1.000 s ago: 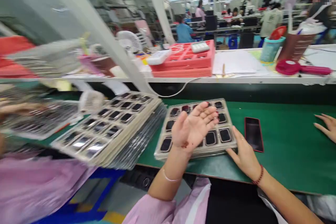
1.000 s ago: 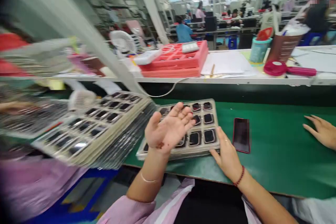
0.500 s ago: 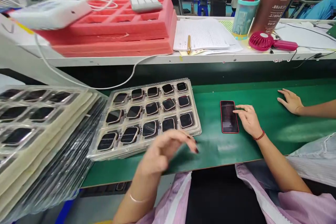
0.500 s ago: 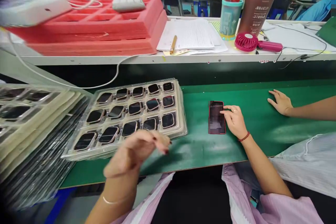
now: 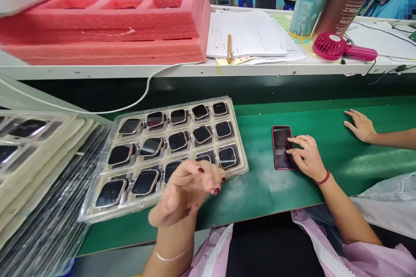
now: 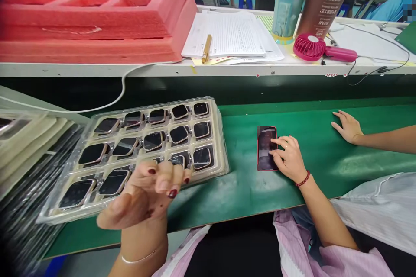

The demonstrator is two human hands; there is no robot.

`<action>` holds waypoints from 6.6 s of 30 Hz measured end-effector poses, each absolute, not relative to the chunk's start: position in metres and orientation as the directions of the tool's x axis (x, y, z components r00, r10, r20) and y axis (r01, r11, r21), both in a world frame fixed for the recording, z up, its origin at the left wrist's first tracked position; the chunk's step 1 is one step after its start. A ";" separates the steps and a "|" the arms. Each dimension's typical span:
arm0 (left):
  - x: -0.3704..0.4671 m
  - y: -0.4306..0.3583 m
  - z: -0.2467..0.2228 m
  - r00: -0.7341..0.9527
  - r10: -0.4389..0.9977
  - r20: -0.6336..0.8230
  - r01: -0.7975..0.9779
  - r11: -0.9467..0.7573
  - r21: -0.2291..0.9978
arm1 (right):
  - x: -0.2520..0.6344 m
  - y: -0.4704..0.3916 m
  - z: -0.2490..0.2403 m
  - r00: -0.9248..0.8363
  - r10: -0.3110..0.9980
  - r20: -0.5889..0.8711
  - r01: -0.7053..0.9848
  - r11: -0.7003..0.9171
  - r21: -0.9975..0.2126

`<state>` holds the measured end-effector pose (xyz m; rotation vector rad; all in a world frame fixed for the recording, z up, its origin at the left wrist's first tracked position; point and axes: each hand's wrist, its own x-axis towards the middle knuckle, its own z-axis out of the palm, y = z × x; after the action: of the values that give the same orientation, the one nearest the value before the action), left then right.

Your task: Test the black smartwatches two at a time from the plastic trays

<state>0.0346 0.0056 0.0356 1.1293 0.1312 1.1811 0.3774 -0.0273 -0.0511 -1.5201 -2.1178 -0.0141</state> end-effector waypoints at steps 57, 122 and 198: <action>0.003 0.022 0.034 0.181 0.977 0.115 -0.916 0.125 0.381 | 0.376 -0.145 -0.090 0.137 0.854 0.501 0.912 0.088 -0.400; 0.033 0.001 0.053 0.373 0.917 0.139 -0.770 0.223 0.598 | 0.367 -0.145 -0.101 0.247 0.666 0.704 0.910 0.091 -0.405; 0.024 -0.021 -0.054 0.951 0.023 -0.308 0.077 0.948 0.310 | 0.327 -0.160 -0.146 0.529 0.374 0.761 0.848 -0.232 -0.476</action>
<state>0.0235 -0.0212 -0.0536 0.3248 0.3141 -0.0279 0.3268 -0.1602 -0.1461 -1.8241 -1.0130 -0.6298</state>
